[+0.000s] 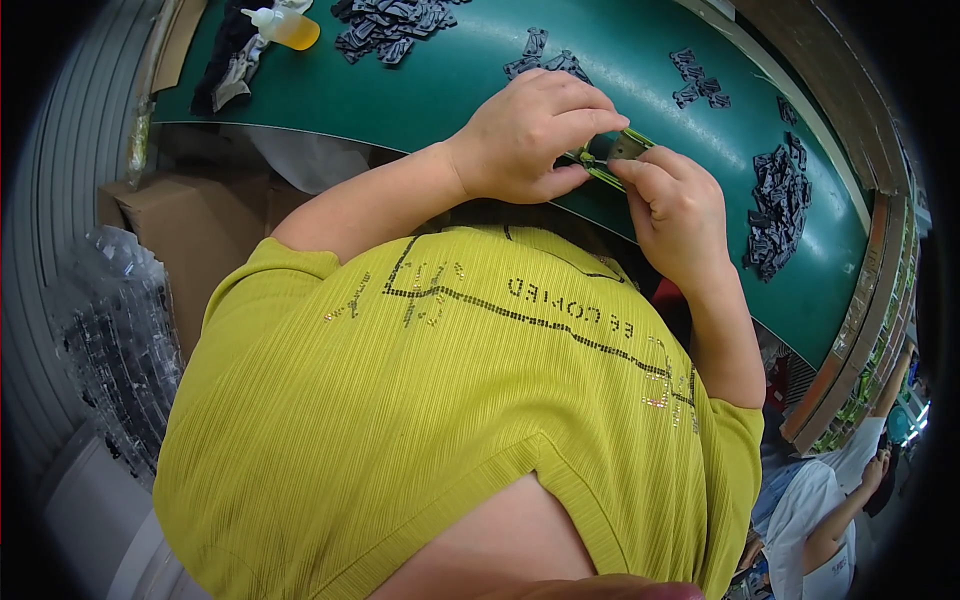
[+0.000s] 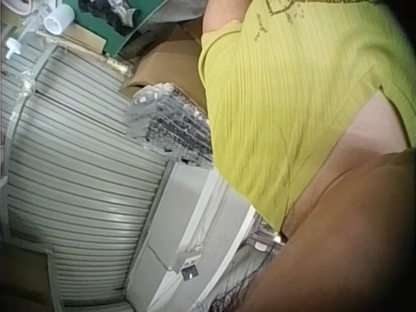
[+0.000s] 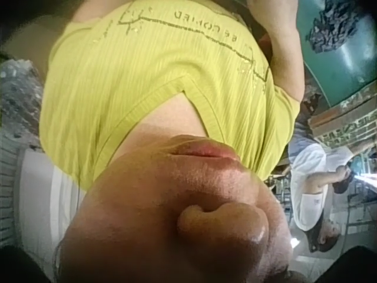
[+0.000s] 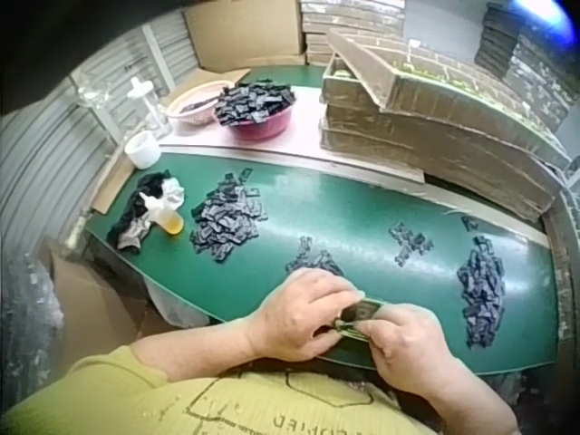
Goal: The person assembles model cars by taking car bodies from a tray, attaching plastic pieces onto them by hand, and placing the cars back into the tray.
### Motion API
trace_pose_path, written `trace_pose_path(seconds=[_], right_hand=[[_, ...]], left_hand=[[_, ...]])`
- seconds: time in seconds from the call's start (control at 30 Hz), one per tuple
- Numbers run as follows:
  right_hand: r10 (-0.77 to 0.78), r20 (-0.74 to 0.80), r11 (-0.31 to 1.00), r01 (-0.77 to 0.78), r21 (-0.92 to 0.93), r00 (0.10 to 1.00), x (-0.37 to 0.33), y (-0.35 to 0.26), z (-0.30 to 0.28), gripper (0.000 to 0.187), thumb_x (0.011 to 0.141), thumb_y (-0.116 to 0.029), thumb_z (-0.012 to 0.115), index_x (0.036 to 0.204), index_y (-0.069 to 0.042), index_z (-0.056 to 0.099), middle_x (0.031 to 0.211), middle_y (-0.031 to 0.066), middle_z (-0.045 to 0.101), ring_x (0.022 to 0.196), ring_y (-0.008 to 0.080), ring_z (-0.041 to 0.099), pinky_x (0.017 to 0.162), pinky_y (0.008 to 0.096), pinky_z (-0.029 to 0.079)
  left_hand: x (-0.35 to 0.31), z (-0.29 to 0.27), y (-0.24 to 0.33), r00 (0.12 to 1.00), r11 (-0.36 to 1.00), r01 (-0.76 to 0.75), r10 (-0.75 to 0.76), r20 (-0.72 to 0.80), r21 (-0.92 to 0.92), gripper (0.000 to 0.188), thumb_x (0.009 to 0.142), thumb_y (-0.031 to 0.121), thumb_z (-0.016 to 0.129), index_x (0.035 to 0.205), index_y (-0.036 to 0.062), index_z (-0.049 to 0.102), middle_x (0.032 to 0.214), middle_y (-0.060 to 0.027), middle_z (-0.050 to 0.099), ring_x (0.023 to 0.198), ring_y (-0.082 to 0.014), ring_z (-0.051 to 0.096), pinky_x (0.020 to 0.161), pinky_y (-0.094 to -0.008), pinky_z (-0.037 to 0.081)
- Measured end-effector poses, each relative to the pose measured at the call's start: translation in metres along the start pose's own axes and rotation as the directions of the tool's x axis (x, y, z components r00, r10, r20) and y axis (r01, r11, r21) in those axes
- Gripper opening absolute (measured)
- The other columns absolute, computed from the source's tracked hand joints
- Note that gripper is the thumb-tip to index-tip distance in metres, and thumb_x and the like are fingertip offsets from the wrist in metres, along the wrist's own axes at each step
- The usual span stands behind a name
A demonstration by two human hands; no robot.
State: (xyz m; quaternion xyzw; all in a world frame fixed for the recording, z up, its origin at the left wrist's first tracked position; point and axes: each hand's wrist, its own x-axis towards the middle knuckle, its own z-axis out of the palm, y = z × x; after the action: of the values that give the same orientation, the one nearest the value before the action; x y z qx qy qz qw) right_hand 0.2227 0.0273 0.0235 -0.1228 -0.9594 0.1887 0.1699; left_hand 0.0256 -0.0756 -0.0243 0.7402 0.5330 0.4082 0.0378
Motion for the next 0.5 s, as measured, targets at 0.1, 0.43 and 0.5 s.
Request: trace_pose_path(seconds=[0.1, 0.43, 0.5], right_hand=[[-0.023, 0.021, 0.998, 0.021, 0.063, 1.0, 0.002, 0.002, -0.0034, 0.015, 0.077, 0.002, 0.067, 0.09, -0.005, 0.071, 0.082, 0.009, 0.066, 0.076, 0.031, 0.065, 0.066, 0.0408, 0.052], [0.232, 0.065, 0.905, -0.239, 0.352, 0.971, 0.0011, -0.003, -0.0005, 0.01, 0.079, -0.003, 0.07, 0.089, -0.003, 0.066, 0.087, 0.0109, 0.066, 0.084, 0.0313, 0.064, 0.074, 0.0409, 0.052], [0.282, 0.082, 0.85, -0.289, 0.441, 0.956, -0.0006, -0.0009, -0.0011, 0.011, 0.08, -0.006, 0.072, 0.088, -0.003, 0.066, 0.088, 0.0105, 0.066, 0.084, 0.0311, 0.063, 0.073, 0.0408, 0.052]], left_hand=[[0.0002, 0.0005, -0.0007, 1.0, 1.0, 0.0, 0.0, 0.009, -0.009, 0.057, 0.067, 0.013, 0.081, 0.122, 0.012, 0.065, 0.116, -0.0075, 0.064, 0.108, -0.0281, 0.061, 0.094, -0.0408, 0.047], [0.0045, 0.0041, 0.0079, 0.996, 0.997, 0.067, -0.068, 0.05, 0.025, 0.022, 0.069, 0.016, 0.081, 0.088, 0.0143, 0.071, 0.119, -0.0044, 0.065, 0.11, -0.0262, 0.058, 0.095, -0.0421, 0.041], [0.0037, 0.0039, 0.0091, 0.995, 0.997, 0.08, -0.08, 0.054, 0.013, 0.016, 0.07, 0.017, 0.081, 0.082, 0.0141, 0.071, 0.12, -0.0038, 0.065, 0.111, -0.0262, 0.057, 0.097, -0.0428, 0.04]])
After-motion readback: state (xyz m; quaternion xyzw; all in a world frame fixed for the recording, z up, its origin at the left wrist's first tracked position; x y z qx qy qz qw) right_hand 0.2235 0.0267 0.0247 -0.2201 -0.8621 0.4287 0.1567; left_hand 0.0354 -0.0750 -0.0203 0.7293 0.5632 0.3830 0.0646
